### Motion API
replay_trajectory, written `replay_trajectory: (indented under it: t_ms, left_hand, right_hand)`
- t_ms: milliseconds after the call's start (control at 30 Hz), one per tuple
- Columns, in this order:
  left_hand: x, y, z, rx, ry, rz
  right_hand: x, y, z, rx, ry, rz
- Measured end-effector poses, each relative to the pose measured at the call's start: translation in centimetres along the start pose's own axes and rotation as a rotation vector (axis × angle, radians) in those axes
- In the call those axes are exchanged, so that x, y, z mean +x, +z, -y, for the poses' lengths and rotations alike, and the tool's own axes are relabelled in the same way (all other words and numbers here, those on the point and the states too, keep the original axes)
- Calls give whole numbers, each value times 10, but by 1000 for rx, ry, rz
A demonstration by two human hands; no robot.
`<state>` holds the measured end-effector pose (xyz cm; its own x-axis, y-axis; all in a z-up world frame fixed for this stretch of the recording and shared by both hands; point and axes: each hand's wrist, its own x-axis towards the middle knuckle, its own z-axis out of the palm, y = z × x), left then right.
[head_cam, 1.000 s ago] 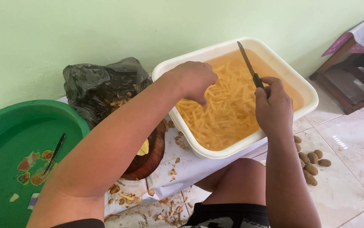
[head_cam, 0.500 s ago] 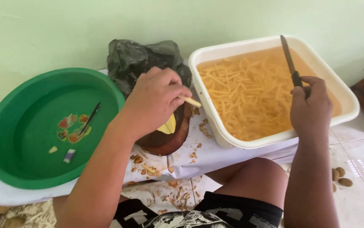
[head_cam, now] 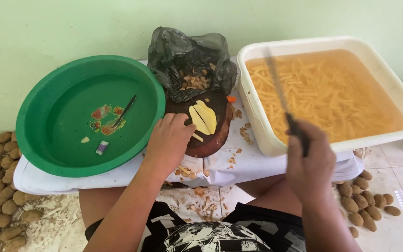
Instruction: Slicing peeled potatoes into thin strips for french fries and placing them in water.
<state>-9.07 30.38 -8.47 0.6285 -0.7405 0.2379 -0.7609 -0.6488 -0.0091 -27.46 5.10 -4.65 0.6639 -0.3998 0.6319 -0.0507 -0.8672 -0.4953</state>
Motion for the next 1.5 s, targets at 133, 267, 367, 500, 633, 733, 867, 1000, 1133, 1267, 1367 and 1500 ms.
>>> replay_trajectory:
  t_ms: [133, 267, 367, 500, 633, 733, 867, 1000, 1133, 1267, 1367, 1500]
  left_hand:
    - [-22, 6, -10, -109, -59, -148]
    - [-42, 12, -18, -132, -52, -407]
    - [-50, 24, -18, -137, -44, -418]
    - [-51, 37, -12, -158, -12, -481]
    - [-51, 40, -9, -166, -24, -462]
    - [-51, 44, -7, -174, -21, -486]
    - [-49, 45, -6, -137, -15, -487]
    - [-49, 45, -5, -119, -18, -468]
    - [-48, 45, -5, -124, -6, -498]
    - [-45, 47, -2, -137, -1, -514]
    - [-47, 41, -3, -112, 10, -529]
    - [-47, 35, -3, -90, 18, -548]
  right_hand:
    - [-23, 9, 36, 8, -52, 118]
    - [-22, 28, 49, 78, -160, 414]
    - [-23, 49, 48, 39, -197, 563]
    - [-22, 66, 53, -114, -276, 497]
    - [-19, 70, 53, -172, -243, 587]
    - [-20, 72, 49, -211, -284, 613]
    - [-21, 74, 43, -234, -317, 599]
    - [-23, 74, 42, -303, -359, 597]
    - [-27, 79, 31, -292, -393, 601]
    - [-25, 82, 25, -410, -505, 587]
    - [-21, 80, 27, -432, -505, 643]
    - [-27, 82, 30, -392, -395, 637]
